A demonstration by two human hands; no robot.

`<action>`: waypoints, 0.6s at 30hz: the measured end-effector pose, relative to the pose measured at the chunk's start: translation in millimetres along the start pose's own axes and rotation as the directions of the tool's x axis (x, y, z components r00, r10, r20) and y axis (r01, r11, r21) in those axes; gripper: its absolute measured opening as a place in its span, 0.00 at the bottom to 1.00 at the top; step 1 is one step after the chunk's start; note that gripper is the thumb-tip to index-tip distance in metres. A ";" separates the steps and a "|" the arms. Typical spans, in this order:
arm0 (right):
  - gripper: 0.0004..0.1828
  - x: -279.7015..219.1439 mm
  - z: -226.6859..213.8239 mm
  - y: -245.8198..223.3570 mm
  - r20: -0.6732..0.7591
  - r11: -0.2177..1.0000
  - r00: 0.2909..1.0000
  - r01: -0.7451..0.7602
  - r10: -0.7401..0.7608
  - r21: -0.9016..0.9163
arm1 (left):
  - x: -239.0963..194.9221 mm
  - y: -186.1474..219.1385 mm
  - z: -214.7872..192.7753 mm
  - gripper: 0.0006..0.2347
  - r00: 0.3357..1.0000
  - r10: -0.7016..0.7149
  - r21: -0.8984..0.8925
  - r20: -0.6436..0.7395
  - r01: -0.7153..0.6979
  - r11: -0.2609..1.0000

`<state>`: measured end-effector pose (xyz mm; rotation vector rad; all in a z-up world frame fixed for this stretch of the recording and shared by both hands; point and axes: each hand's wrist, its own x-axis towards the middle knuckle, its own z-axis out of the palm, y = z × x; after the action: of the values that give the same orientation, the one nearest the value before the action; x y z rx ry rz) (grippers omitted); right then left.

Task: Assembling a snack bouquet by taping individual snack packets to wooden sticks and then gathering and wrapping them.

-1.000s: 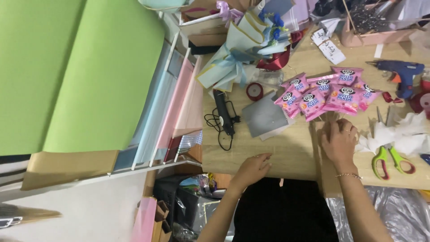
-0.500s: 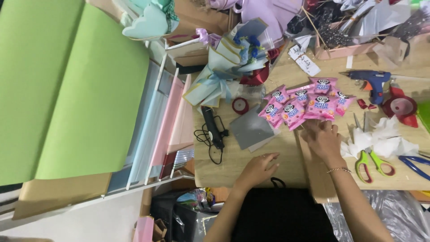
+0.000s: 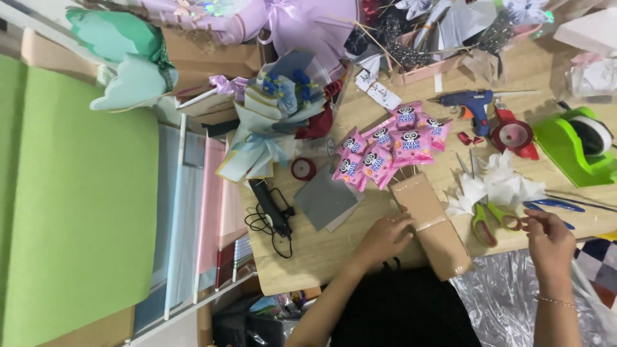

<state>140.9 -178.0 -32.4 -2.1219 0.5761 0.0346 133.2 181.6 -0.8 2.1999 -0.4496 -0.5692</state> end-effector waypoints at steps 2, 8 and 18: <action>0.13 1.8 -2.4 16.9 -0.004 0.999 1.000 -0.028 0.028 0.021 | 15.1 -0.5 10.0 0.19 0.993 0.105 0.089 -0.060 -0.100 0.991; 0.15 3.9 50.4 -3.3 0.284 0.972 0.958 0.031 0.037 -0.231 | 41.7 0.0 26.0 0.24 0.997 0.063 0.308 -0.036 -0.049 0.950; 0.11 15.5 91.2 -19.2 0.380 0.865 0.924 0.151 0.049 -0.478 | 81.1 -53.4 62.3 0.42 0.898 0.110 0.509 -0.426 0.137 0.850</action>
<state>179.8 -103.0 -74.8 -2.5396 0.2889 0.6179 174.6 136.2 -98.5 2.7630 -0.3714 0.0897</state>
